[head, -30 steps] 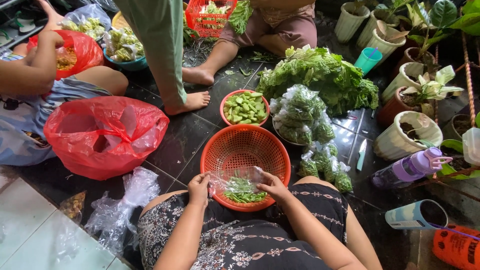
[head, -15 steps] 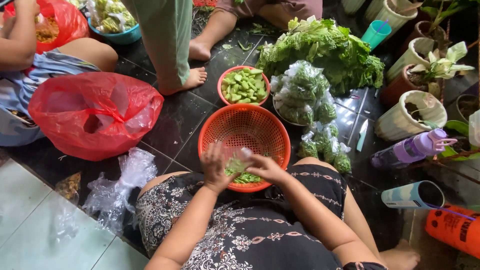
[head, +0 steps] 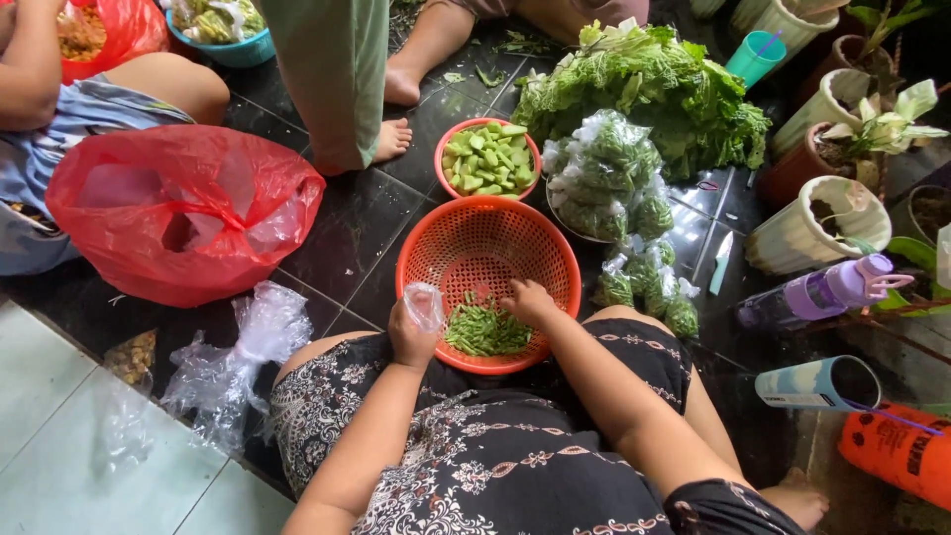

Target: A person is sitting on the floor sorting green beans and placing them into small plastic bags for packaging.

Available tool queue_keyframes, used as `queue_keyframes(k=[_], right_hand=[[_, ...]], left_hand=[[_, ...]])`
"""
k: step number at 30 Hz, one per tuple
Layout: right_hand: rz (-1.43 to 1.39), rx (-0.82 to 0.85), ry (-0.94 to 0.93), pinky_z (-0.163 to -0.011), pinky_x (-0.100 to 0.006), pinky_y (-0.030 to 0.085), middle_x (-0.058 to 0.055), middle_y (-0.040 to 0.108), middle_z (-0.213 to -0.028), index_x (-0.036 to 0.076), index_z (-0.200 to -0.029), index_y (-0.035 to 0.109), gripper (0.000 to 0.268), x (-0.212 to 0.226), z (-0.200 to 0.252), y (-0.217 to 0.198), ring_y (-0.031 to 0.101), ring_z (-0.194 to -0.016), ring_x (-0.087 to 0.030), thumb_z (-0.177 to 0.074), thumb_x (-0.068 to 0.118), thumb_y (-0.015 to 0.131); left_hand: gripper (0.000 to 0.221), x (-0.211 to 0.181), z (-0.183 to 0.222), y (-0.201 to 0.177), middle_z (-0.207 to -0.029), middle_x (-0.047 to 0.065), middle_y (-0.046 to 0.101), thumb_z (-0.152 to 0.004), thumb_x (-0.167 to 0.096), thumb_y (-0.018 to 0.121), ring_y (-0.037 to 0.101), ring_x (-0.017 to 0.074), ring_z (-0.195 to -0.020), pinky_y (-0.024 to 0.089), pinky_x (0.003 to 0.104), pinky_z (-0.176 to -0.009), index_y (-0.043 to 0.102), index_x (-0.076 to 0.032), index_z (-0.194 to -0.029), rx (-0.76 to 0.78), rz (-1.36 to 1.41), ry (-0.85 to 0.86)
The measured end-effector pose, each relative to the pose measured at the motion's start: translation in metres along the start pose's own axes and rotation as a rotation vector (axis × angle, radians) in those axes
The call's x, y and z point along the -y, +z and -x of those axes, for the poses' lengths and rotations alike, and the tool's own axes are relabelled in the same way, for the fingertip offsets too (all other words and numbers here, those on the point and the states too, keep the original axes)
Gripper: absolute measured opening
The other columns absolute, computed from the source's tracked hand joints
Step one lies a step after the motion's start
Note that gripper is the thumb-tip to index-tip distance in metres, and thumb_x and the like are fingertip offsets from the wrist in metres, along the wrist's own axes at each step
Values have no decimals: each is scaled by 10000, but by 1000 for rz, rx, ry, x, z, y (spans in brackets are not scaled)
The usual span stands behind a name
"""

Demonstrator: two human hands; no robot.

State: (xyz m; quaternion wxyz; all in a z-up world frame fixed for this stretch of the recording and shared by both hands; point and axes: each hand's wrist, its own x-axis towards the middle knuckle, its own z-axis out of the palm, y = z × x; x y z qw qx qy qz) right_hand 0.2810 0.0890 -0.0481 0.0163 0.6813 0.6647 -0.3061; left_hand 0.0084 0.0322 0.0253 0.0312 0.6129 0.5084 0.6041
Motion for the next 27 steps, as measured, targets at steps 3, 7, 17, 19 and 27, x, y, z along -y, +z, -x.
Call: queue_keyframes(k=[3, 7, 17, 19, 27], right_hand=[[274, 90, 68, -1154, -569, 356, -238, 382, -1581, 169, -1585, 371, 786, 24, 21, 1, 354, -1467, -435, -982, 664, 473], [276, 166, 178, -1048, -601, 468, -295, 470, -1448, 19, -1479, 462, 852, 52, 39, 14, 476, -1331, -504, -941, 676, 529], [-9, 133, -106, -998, -561, 537, -266, 705, -1186, 2, -1254, 694, 659, 60, 33, 28, 667, -1146, -465, -979, 577, 531], [-44, 94, 16, -995, -556, 539, -215, 628, -1352, 139, -1421, 585, 638, 67, 30, 17, 591, -1288, -430, -971, 589, 537], [223, 123, -210, -1099, -688, 388, -69, 208, -1676, 485, -1549, 363, 659, 125, 82, 8, 145, -1564, -391, -947, 714, 500]], left_hand=[[339, 11, 4, 6, -857, 59, 748, -712, -173, 877, 729, 298, -792, 584, 380, -761, 718, -146, -1010, 2, 1, -47], [252, -2, -6, -1, -774, 121, 705, -733, -50, 786, 683, 399, -743, 558, 460, -725, 683, -86, -960, 23, 73, 12], [366, 17, 3, -2, -767, 47, 728, -686, -46, 773, 709, 348, -755, 572, 414, -768, 695, -102, -1040, 30, 86, -26], [328, 15, 0, -3, -769, 48, 733, -662, -66, 782, 703, 358, -742, 572, 420, -732, 682, -118, -969, 36, 68, -40], [401, 12, 0, -1, -780, 112, 721, -629, -100, 784, 701, 390, -763, 577, 449, -716, 694, -87, -1020, 48, 33, -57]])
